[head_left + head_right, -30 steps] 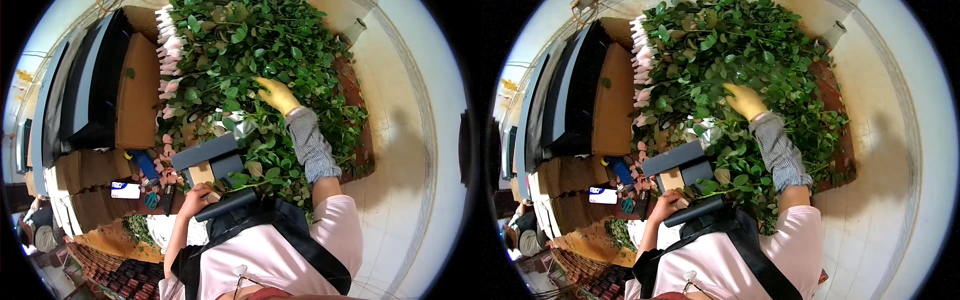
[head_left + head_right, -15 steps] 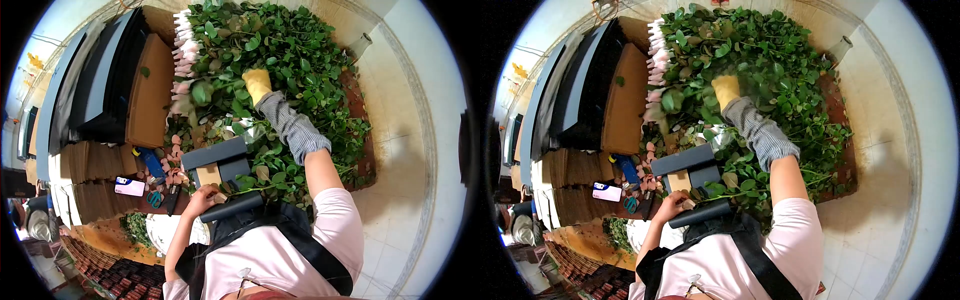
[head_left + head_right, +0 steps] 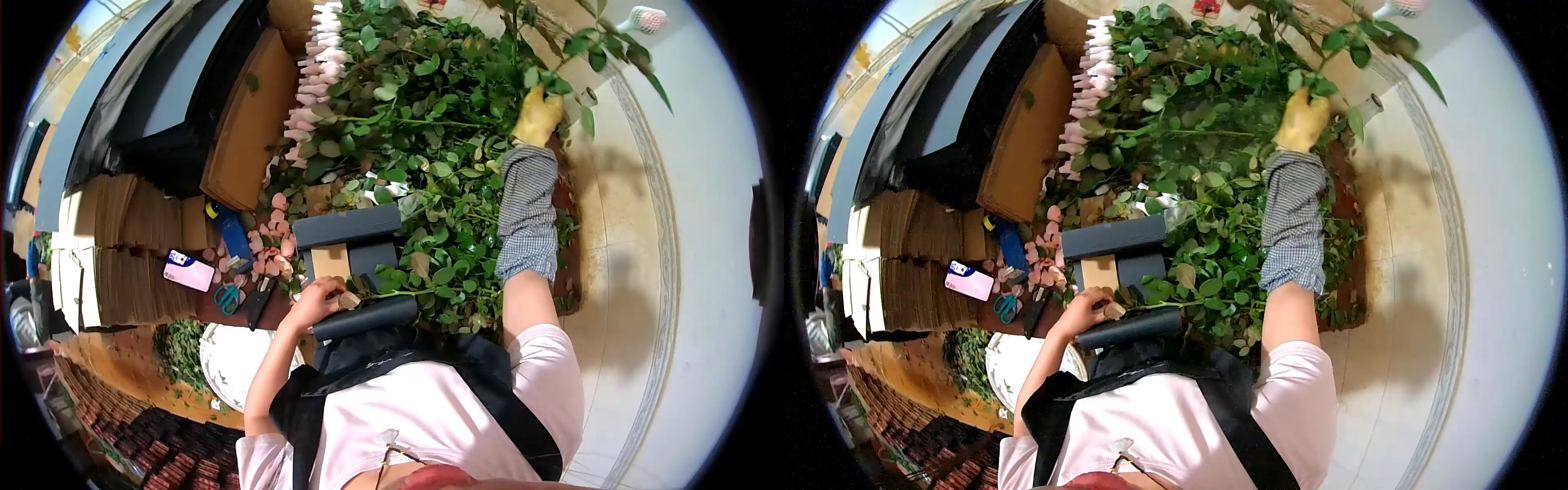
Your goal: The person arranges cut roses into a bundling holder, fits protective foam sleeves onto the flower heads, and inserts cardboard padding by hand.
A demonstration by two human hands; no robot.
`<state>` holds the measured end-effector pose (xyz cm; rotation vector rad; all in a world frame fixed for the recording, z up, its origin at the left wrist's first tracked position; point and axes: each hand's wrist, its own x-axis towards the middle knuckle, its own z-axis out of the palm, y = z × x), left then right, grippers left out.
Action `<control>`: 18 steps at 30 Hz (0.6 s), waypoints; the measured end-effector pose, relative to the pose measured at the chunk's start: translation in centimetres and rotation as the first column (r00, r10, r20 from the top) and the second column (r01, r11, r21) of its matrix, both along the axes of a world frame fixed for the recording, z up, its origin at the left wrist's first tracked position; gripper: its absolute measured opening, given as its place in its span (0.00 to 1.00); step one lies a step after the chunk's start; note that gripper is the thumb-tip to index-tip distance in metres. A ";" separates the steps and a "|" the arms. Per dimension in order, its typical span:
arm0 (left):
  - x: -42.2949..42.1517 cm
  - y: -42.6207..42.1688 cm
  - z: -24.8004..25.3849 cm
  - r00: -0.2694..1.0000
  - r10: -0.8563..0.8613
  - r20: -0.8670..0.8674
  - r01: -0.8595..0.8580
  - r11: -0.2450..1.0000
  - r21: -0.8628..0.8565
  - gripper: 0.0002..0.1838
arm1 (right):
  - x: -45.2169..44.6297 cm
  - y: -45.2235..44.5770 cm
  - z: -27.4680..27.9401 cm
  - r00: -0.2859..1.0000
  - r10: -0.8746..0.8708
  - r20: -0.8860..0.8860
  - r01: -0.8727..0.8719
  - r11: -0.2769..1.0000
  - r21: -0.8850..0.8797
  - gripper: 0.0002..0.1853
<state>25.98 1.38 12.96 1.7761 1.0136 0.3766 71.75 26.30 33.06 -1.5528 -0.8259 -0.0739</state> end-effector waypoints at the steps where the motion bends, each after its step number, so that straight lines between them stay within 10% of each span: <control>1: 0.0 -0.1 0.2 1.000 0.007 0.029 -0.007 1.000 0.003 0.19 | 1.8 2.1 -1.2 0.986 -0.116 0.123 0.137 0.975 -0.174 0.21; 4: -0.1 -0.1 -0.3 1.000 -0.002 0.014 0.001 1.000 0.013 0.17 | -4.6 1.6 -4.3 0.843 -0.066 0.534 0.072 0.997 0.009 0.12; 5: -0.1 -0.2 -0.8 0.999 0.012 0.037 -0.013 1.000 0.025 0.17 | -5.5 1.9 -6.9 0.817 0.272 0.508 -0.276 0.959 -0.068 0.17; 8: 0.1 -0.1 0.0 1.000 0.017 -0.005 -0.017 1.000 0.002 0.16 | -8.8 5.1 -19.2 0.598 0.665 0.448 -0.493 0.745 -0.448 0.15; 13: 0.1 -0.2 0.3 1.000 0.013 0.011 -0.013 1.000 0.010 0.16 | -15.1 -1.2 -22.6 0.244 0.759 0.604 -0.055 0.632 -0.773 0.12; 15: 0.2 -0.2 0.3 0.999 0.037 0.009 -0.036 0.999 -0.023 0.16 | -15.2 -0.7 -19.2 0.238 0.953 0.187 0.087 0.170 -0.982 0.19; 16: 0.3 -0.4 0.3 0.998 0.065 0.010 -0.064 0.996 -0.055 0.16 | -15.4 -1.3 -16.7 0.478 0.878 0.027 -0.111 0.091 -0.990 0.22; 18: 0.3 -0.3 0.2 0.998 0.057 0.005 -0.056 0.998 -0.032 0.16 | -13.8 -2.4 -15.5 0.432 0.864 0.259 -0.492 0.466 -0.735 0.23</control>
